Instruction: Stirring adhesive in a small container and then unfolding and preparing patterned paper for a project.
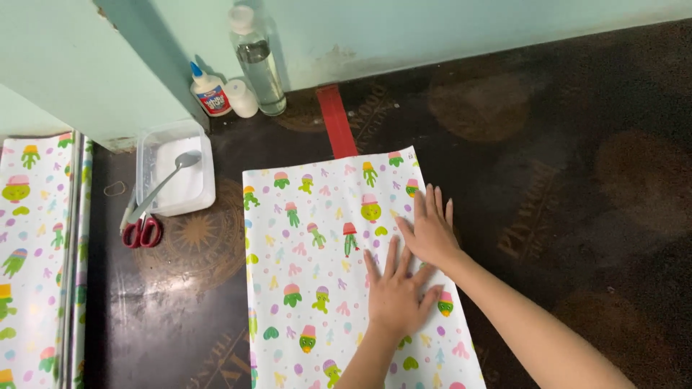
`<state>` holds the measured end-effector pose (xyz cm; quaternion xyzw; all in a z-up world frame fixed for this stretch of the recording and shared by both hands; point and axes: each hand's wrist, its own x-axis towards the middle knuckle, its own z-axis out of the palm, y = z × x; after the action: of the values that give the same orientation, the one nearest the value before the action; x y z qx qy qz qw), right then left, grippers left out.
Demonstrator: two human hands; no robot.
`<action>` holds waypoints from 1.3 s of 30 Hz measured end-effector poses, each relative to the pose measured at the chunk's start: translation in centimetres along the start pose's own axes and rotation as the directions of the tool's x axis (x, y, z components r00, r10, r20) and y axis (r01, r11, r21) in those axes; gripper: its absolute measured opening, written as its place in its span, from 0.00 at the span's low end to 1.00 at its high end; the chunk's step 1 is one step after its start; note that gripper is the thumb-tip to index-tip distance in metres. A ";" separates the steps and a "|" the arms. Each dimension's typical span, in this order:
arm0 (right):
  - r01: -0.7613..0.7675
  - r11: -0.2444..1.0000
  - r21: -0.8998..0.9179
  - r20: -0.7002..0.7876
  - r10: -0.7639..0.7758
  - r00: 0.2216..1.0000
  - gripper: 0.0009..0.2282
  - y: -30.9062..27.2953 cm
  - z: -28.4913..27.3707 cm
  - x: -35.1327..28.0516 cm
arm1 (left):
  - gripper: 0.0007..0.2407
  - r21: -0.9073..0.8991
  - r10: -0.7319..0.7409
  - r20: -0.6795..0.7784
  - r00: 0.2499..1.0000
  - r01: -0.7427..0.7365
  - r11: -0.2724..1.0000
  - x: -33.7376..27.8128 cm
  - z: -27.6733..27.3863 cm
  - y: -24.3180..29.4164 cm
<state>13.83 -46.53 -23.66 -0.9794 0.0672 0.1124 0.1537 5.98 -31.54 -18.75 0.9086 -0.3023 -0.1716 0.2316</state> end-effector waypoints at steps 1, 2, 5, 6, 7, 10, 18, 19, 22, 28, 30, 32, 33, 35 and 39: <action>-0.027 0.999 0.026 -0.001 0.027 1.000 0.34 -0.4 -0.5 0.5 | 0.26 -0.014 -0.015 0.043 0.999 0.015 1.000 0.0 -0.5 0.1; -0.054 0.997 0.050 0.000 0.054 0.999 0.33 -0.9 -1.1 0.9 | 0.27 -0.029 -0.029 0.085 0.996 0.032 0.999 -0.1 -0.9 0.3; -0.053 0.990 0.133 -0.147 0.072 0.986 0.26 0.3 -0.5 3.0 | 0.26 -0.042 0.013 0.002 1.000 -0.013 0.999 0.0 -0.3 -0.1; -0.053 0.990 0.133 -0.145 0.072 0.987 0.26 0.1 -1.0 3.3 | 0.26 -0.043 0.012 0.003 1.000 -0.012 0.999 0.0 -0.1 -0.2; -0.076 0.989 0.125 -0.100 0.089 0.991 0.28 0.0 -1.5 3.6 | 0.25 -0.047 0.017 -0.015 1.000 -0.018 0.999 0.1 0.1 -0.3; -0.093 0.991 0.098 -0.039 0.097 0.994 0.28 -0.7 -2.5 4.2 | 0.25 -0.050 0.023 -0.036 0.999 -0.025 0.998 0.2 0.4 -0.4; -0.109 0.994 -0.004 0.025 0.109 0.994 0.33 -2.8 -2.9 4.4 | 0.25 0.002 0.061 -0.154 0.986 -0.061 0.998 0.4 2.2 -1.0; -0.117 0.993 -0.010 0.027 0.117 0.993 0.34 -2.8 -2.8 4.4 | 0.25 -0.006 0.063 -0.169 0.984 -0.065 0.998 0.4 2.3 -1.0; -0.130 0.992 0.002 0.051 0.129 0.990 0.35 -2.7 -3.1 4.1 | 0.25 -0.017 0.056 -0.154 0.987 -0.059 0.998 0.5 2.0 -0.9; -0.133 0.991 -0.018 0.083 0.134 0.987 0.35 -2.8 -3.7 3.8 | 0.26 -0.024 0.038 -0.090 0.995 -0.040 0.999 0.5 1.5 -0.8; -0.130 0.991 -0.019 0.084 0.131 0.988 0.36 -2.9 -3.6 3.8 | 0.26 -0.027 0.031 -0.077 0.997 -0.034 0.999 0.5 1.9 -0.9; -0.094 0.991 -0.097 0.042 0.099 0.994 0.36 -2.6 -3.2 3.9 | 0.24 -0.007 0.082 -0.241 0.967 -0.086 0.996 0.4 2.8 -1.2; -0.095 0.991 -0.096 0.042 0.099 0.994 0.36 -2.2 -2.7 4.1 | 0.24 -0.006 0.083 -0.240 0.967 -0.087 0.996 0.4 2.8 -1.2; 0.028 0.979 -0.201 -0.025 -0.034 0.999 0.36 -1.4 -1.8 4.8 | 0.24 0.007 0.070 -0.189 0.980 -0.070 0.998 0.5 2.8 -1.2; 0.128 0.989 -0.079 -0.025 -0.131 0.991 0.32 -0.4 0.3 5.5 | 0.24 -0.031 0.062 -0.193 0.979 -0.069 0.997 0.4 1.7 -0.9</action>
<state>19.18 -46.57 -25.16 -0.9885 0.0014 0.0898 0.1215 5.94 -31.71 -20.70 0.9059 -0.3049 -0.0813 0.2824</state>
